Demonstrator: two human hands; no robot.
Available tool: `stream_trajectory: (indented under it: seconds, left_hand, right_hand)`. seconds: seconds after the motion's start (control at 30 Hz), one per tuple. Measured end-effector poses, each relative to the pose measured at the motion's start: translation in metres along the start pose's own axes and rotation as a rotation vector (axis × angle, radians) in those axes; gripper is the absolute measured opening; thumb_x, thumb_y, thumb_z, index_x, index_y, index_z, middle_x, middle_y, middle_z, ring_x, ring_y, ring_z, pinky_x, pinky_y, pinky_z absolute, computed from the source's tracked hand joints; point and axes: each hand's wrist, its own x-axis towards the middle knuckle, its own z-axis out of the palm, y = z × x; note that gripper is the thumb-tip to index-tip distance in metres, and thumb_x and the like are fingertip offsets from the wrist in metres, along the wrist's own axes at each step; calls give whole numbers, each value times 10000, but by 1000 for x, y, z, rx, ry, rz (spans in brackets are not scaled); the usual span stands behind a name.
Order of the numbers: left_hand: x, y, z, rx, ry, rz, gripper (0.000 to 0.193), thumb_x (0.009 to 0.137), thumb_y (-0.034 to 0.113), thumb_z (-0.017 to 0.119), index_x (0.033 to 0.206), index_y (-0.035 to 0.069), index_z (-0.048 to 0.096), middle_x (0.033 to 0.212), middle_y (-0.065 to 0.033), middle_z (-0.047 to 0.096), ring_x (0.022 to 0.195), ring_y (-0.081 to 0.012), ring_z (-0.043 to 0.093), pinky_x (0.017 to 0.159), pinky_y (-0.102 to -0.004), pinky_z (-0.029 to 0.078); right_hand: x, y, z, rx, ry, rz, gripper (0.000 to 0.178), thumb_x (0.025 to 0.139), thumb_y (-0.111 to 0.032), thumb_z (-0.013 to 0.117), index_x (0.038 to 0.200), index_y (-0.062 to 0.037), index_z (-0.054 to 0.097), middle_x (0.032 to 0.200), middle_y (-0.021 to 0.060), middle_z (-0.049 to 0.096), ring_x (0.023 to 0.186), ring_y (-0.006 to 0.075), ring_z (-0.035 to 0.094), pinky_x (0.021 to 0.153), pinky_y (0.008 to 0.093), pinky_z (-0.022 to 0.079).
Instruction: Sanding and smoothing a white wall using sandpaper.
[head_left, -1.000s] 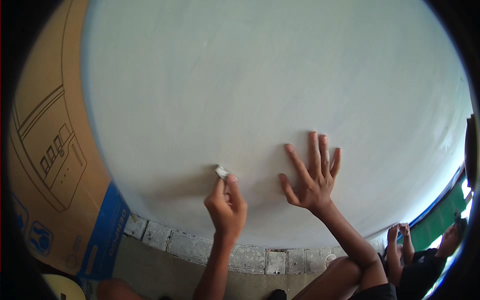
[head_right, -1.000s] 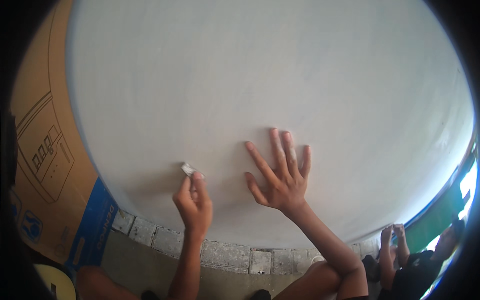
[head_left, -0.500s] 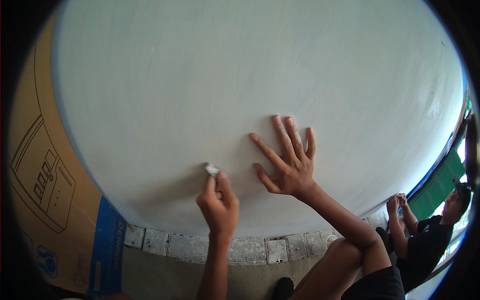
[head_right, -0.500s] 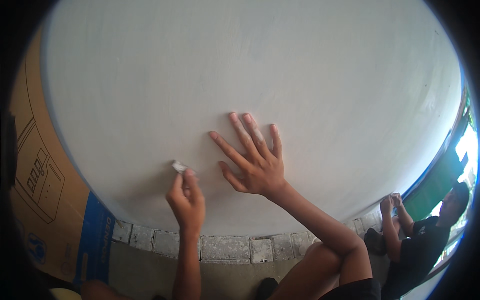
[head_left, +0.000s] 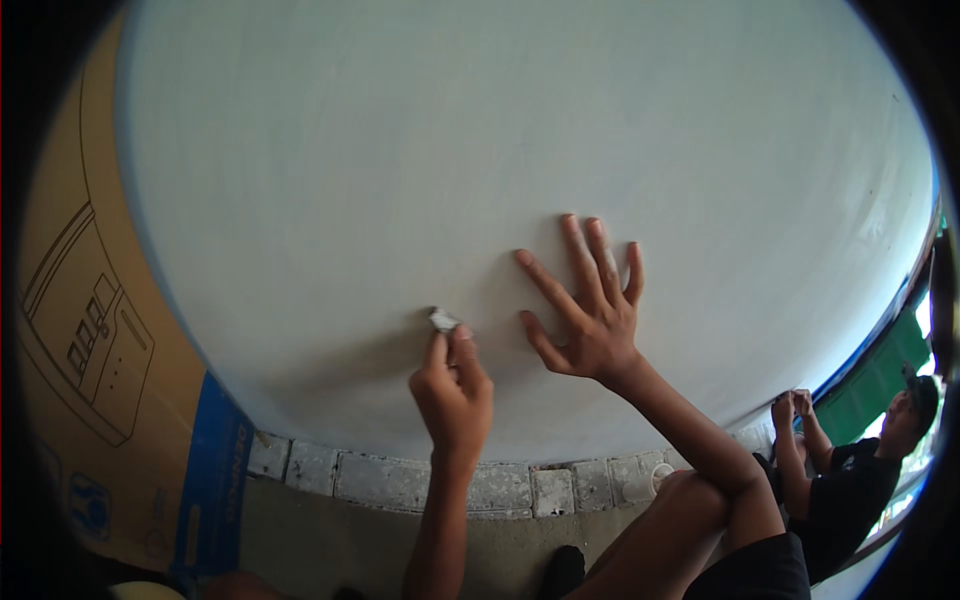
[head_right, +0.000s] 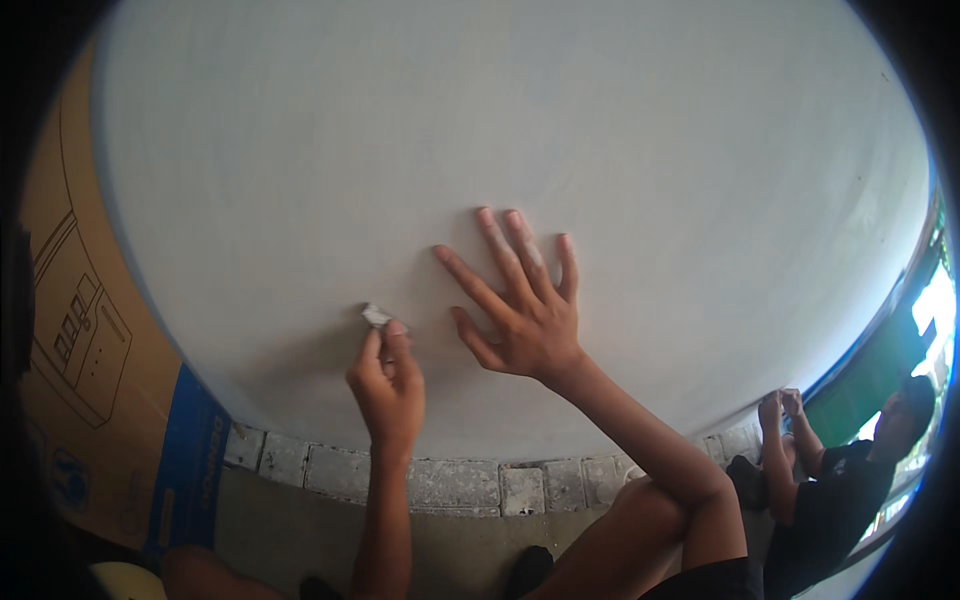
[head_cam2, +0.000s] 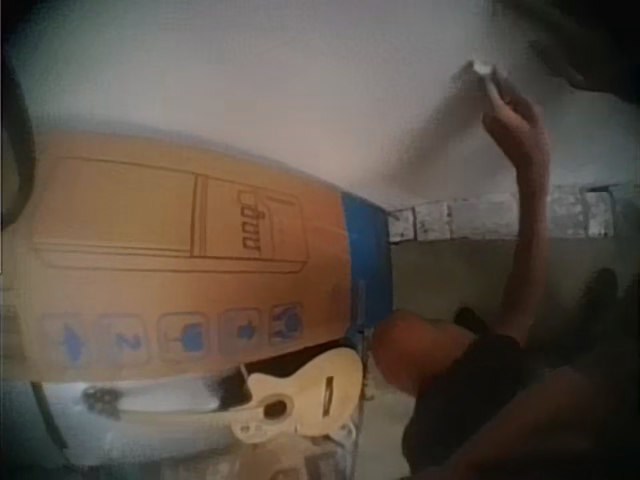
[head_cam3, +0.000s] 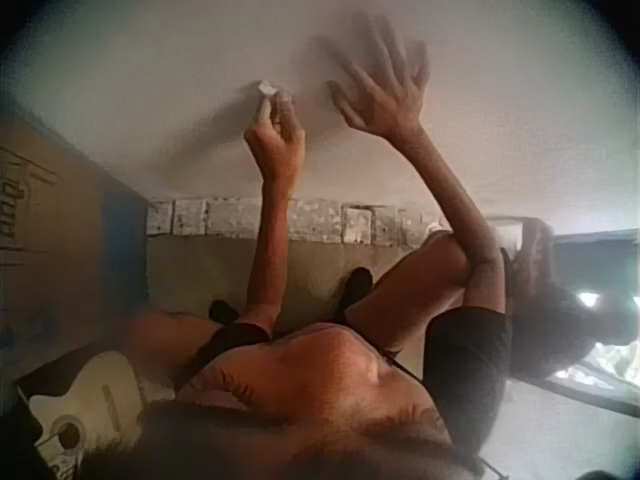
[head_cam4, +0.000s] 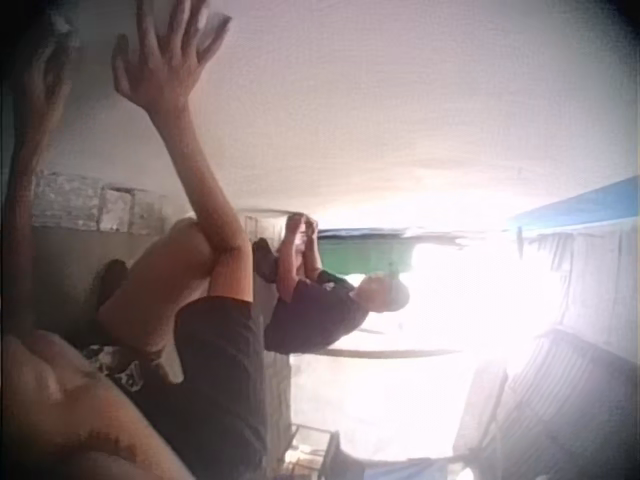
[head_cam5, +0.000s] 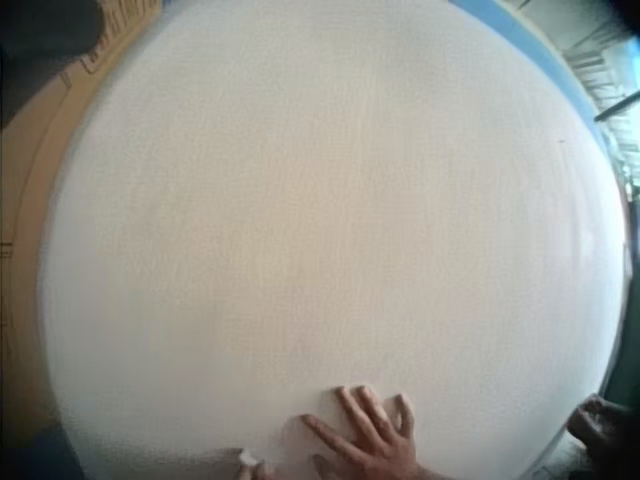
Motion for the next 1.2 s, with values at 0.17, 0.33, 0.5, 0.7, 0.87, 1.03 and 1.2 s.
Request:
stream_trajectory:
  seconds: [0.17, 0.33, 0.5, 0.7, 0.87, 1.03, 1.2]
  left_hand:
    - [-2, 24, -14, -174, -184, -225, 330, 1046, 185, 590, 804, -37, 618, 655, 1, 571, 546, -12, 465, 476, -221, 336]
    - [10, 52, -49, -17, -283, -212, 361, 978, 132, 611, 658, -34, 591, 509, -3, 505, 463, -45, 441, 448, -270, 289]
    - [18, 80, -65, 186, -505, -216, 402, 901, 191, 643, 554, 1, 566, 468, -107, 548, 383, -240, 541, 451, -347, 419]
    - [0, 101, -83, 178, -624, -39, 320, 871, 98, 663, 590, -33, 581, 450, -91, 519, 395, -96, 469, 422, -302, 327]
    - [-14, 114, -87, 367, -811, -9, 311, 866, 120, 673, 596, -15, 595, 458, -92, 528, 400, -119, 494, 422, -310, 349]
    - [-29, 121, -86, 454, -932, 53, 303, 861, 142, 684, 602, 4, 608, 467, -93, 537, 406, -142, 518, 423, -318, 371]
    - [-36, 118, -80, 497, -991, 91, 294, 856, 164, 695, 608, 23, 622, 475, -94, 545, 411, -165, 543, 423, -326, 393]
  right_hand:
    - [0, 1, 1, -15, 2, -11, 613, 897, -482, 596, 1493, -359, 527, 1634, 133, 363, 1538, 279, 289, 1255, 545, -30]
    - [-1, 3, 2, -36, -7, -11, 593, 907, -480, 589, 1486, -361, 537, 1638, 154, 351, 1549, 282, 264, 1258, 522, -35]
    - [2, 1, 3, -54, 27, -13, 582, 903, -494, 586, 1469, -363, 557, 1632, 165, 357, 1547, 290, 263, 1255, 502, -50]
    - [1, 11, 16, -13, 157, -104, 609, 900, -515, 575, 1464, -285, 579, 1622, 195, 361, 1544, 316, 264, 1250, 489, -38]
    - [-1, 16, 25, -40, 239, -223, 662, 886, -507, 589, 1474, -205, 556, 1639, 223, 311, 1543, 382, 239, 1241, 556, 18]
    - [5, 16, 29, -24, 283, -271, 674, 906, -528, 569, 1487, -187, 540, 1638, 224, 313, 1540, 401, 232, 1228, 588, 41]
    - [2, 15, 33, 1, 286, -203, 669, 886, -548, 573, 1472, -226, 563, 1621, 221, 347, 1539, 367, 253, 1240, 520, 6]
